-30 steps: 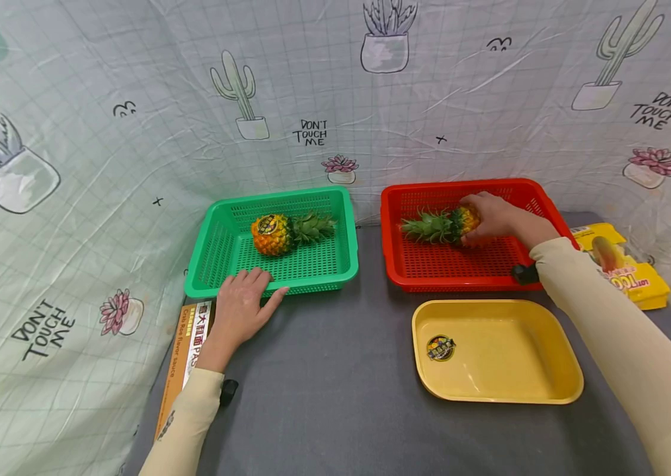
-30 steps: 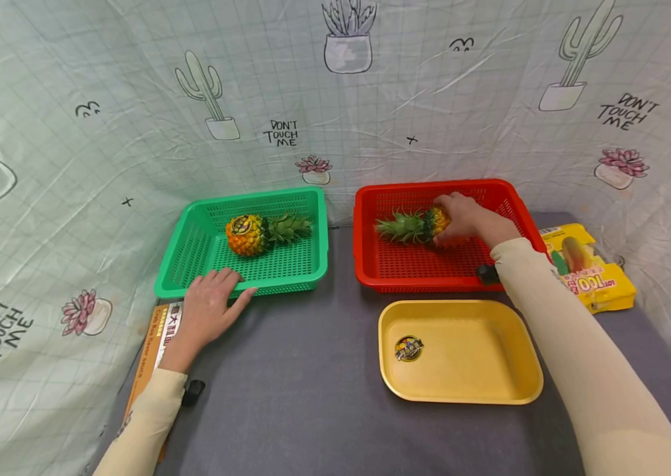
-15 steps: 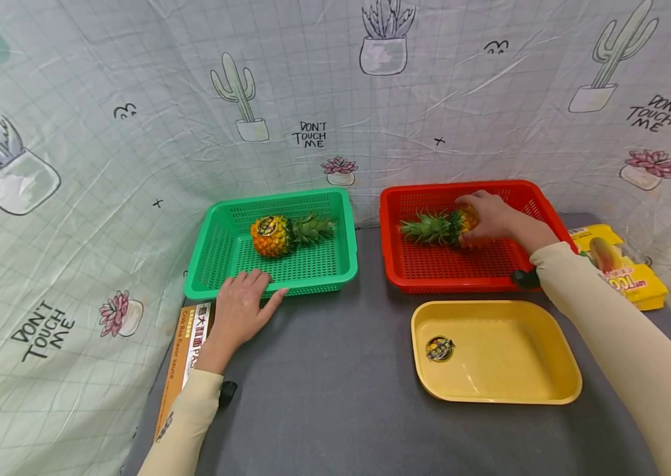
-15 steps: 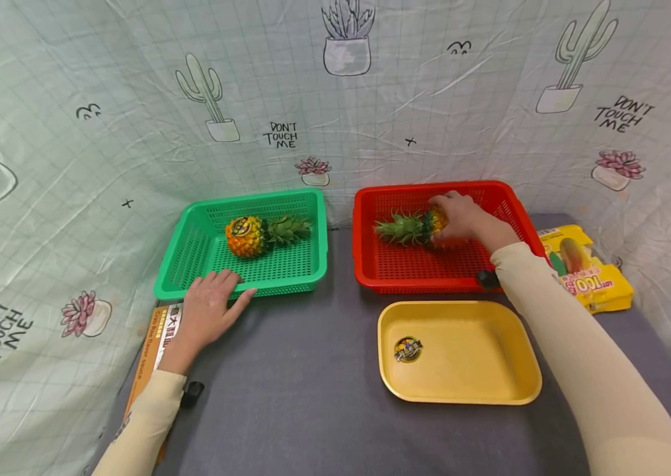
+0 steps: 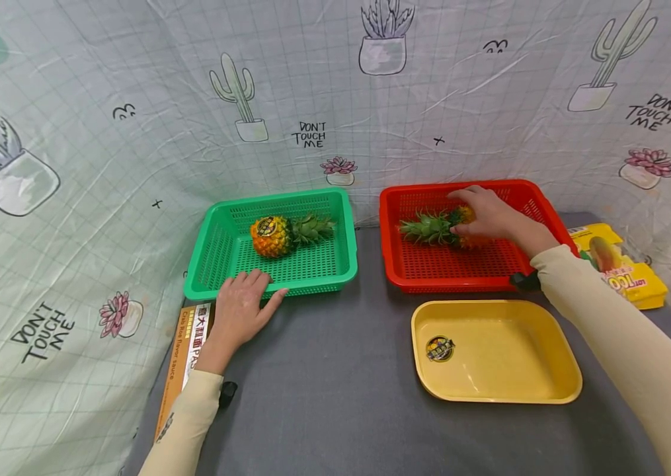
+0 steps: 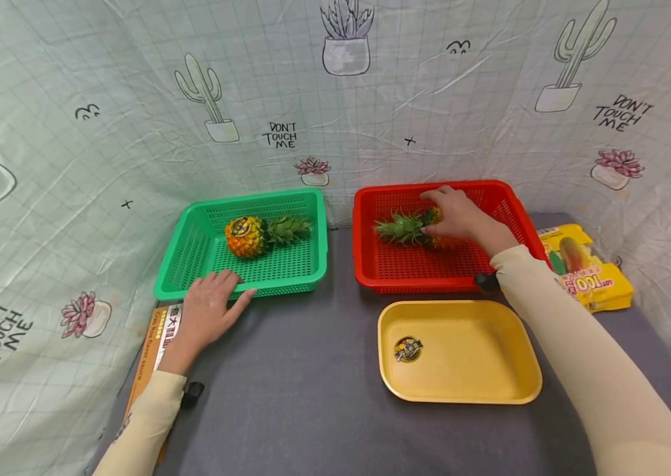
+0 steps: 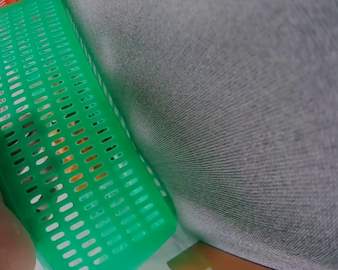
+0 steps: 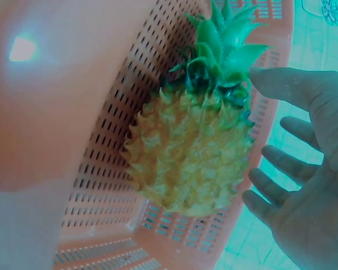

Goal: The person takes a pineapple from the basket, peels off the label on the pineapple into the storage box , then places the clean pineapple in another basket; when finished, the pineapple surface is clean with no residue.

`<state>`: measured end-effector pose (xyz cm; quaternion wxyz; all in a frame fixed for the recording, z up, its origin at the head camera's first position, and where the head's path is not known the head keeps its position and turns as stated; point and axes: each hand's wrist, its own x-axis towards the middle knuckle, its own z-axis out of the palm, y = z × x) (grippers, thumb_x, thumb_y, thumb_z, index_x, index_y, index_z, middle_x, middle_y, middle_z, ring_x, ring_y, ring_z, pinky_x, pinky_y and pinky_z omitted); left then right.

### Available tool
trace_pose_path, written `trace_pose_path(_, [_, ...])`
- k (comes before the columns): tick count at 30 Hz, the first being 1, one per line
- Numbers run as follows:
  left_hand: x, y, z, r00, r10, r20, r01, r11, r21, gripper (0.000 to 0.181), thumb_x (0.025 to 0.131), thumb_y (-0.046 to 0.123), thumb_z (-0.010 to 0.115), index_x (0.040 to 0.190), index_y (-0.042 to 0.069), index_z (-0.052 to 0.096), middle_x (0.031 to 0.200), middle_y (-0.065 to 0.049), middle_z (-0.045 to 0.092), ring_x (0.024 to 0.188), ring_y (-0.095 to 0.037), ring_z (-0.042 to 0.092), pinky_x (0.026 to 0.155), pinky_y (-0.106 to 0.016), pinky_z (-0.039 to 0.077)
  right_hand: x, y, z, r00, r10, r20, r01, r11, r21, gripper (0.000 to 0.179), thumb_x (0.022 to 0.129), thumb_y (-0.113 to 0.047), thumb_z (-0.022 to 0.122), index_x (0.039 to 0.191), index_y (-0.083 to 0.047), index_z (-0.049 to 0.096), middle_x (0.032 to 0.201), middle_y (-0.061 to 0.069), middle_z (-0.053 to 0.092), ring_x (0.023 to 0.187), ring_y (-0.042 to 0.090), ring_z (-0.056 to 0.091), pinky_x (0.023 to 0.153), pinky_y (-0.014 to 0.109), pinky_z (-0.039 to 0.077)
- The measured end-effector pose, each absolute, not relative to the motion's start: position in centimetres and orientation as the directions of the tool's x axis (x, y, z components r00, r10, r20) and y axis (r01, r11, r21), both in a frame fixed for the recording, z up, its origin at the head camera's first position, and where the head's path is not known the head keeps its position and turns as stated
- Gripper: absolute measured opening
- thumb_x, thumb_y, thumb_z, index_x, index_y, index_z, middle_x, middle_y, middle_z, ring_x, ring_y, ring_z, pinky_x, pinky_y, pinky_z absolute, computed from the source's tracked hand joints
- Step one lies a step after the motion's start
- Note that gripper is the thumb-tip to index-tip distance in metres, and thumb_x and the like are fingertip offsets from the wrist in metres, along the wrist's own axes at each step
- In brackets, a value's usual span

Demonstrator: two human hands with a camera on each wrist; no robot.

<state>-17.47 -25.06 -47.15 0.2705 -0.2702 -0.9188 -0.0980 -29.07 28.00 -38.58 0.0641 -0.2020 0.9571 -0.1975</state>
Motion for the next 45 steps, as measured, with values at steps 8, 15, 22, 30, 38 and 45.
trace_pose_path(8, [-17.4,-25.3,-47.1,-0.712,0.439,0.548,0.543,0.839,0.033,0.047,0.104,0.054,0.058,0.101,0.008,0.067,0.092,-0.008,0.063,0.076,-0.034,0.056,0.065,-0.049,0.044,-28.4,24.8,-37.1,-0.899,-0.434,0.063,-0.423,0.82,-0.386,0.072,0.092,-0.016,0.082,0.152,0.004,0.047,0.152,0.034,0.041,0.139,0.054,0.036,0.114,0.068,0.029])
trace_pose_path(15, [-17.5,-25.2,-47.2,-0.711,0.439,0.55,0.546,0.837,0.038,0.049,0.105,0.056,0.055,0.099,0.009,0.066,0.09,-0.007,0.061,0.075,-0.032,0.055,0.065,-0.048,0.043,-28.9,21.1,-36.7,-0.874,-0.476,0.093,-0.474,0.796,-0.377,0.07,0.092,-0.017,0.081,0.152,0.0,0.049,0.15,0.029,0.046,0.138,0.047,0.04,0.115,0.064,0.033])
trace_pose_path(22, [-17.5,-24.8,-47.4,-0.707,0.448,0.548,0.56,0.828,0.046,0.038,0.099,0.046,0.069,0.097,0.008,0.065,0.089,-0.007,0.06,0.073,-0.031,0.053,0.065,-0.048,0.043,-28.7,16.2,-36.1,-0.831,-0.543,0.12,-0.543,0.746,-0.385,0.068,0.095,-0.021,0.081,0.152,-0.001,0.05,0.149,0.024,0.049,0.136,0.042,0.045,0.114,0.057,0.038])
trace_pose_path(30, [-17.6,-25.0,-47.2,-0.713,0.435,0.549,0.546,0.837,0.045,0.039,0.099,0.048,0.067,0.099,0.009,0.066,0.091,-0.007,0.061,0.076,-0.032,0.055,0.068,-0.05,0.044,-29.2,9.9,-36.1,-0.774,-0.62,0.131,-0.611,0.676,-0.413,0.066,0.099,-0.025,0.077,0.155,-0.005,0.049,0.155,0.018,0.047,0.14,0.038,0.044,0.115,0.053,0.038])
trace_pose_path(38, [-17.6,-25.3,-47.2,-0.716,0.43,0.55,0.54,0.84,0.046,0.049,0.105,0.057,0.055,0.099,0.01,0.066,0.091,-0.007,0.062,0.077,-0.033,0.056,0.068,-0.05,0.045,-29.8,5.1,-36.6,-0.737,-0.673,0.064,-0.627,0.644,-0.44,0.066,0.102,-0.028,0.073,0.158,-0.006,0.045,0.159,0.017,0.043,0.144,0.037,0.042,0.116,0.05,0.037])
trace_pose_path(45, [-17.6,-25.3,-47.1,-0.715,0.432,0.549,0.542,0.839,0.046,0.037,0.096,0.045,0.073,0.1,0.009,0.067,0.092,-0.008,0.063,0.077,-0.032,0.057,0.069,-0.05,0.046,-30.4,2.6,-36.5,-0.751,-0.66,0.003,-0.595,0.675,-0.436,0.066,0.103,-0.029,0.072,0.159,-0.007,0.043,0.162,0.016,0.04,0.148,0.033,0.038,0.117,0.047,0.037])
